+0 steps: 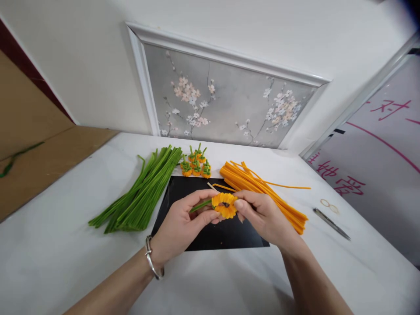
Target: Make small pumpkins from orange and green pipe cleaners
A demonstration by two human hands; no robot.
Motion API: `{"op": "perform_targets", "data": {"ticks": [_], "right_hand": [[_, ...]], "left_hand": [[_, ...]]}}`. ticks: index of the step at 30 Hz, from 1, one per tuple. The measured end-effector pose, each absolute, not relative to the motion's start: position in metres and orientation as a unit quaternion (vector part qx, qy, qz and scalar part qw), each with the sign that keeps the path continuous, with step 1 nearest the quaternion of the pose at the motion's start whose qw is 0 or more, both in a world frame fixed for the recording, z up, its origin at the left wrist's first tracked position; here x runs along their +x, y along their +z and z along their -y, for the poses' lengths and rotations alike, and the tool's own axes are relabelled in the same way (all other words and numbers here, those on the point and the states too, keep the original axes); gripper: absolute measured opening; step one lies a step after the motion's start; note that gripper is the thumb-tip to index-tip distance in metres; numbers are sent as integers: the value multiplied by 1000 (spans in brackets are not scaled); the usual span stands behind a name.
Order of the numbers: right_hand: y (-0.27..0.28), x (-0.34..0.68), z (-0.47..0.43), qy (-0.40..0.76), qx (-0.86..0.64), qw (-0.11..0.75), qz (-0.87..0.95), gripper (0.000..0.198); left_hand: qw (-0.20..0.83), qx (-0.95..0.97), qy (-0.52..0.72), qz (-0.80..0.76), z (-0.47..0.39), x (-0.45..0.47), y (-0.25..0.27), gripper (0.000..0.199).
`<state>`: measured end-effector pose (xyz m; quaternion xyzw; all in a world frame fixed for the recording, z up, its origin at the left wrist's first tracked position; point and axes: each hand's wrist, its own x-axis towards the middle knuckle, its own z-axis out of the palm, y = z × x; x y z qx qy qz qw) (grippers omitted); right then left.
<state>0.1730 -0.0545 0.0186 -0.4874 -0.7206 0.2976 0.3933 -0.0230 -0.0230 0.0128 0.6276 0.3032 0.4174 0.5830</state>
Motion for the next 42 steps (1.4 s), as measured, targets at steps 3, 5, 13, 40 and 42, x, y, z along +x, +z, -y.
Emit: {"op": "perform_targets", "data": {"ticks": [3,5,13,40,42], "right_hand": [[19,170,54,290,-493,407,712,35],[18,170,55,304,-489,413,706,38],[23,174,57,399,-448,407,689,20],[11,157,54,74,-445,521,724,22],[9,154,53,51,-439,523,729,23]], "left_hand": [[586,633,410,-296,23,-24,13,25],[585,636,409,-293,23,-24,14,25],[548,669,411,-288,22,-27,14,25],[592,594,431,-333,20,-27,12,27],[588,594,433,-336,20,-26,10,27]]}}
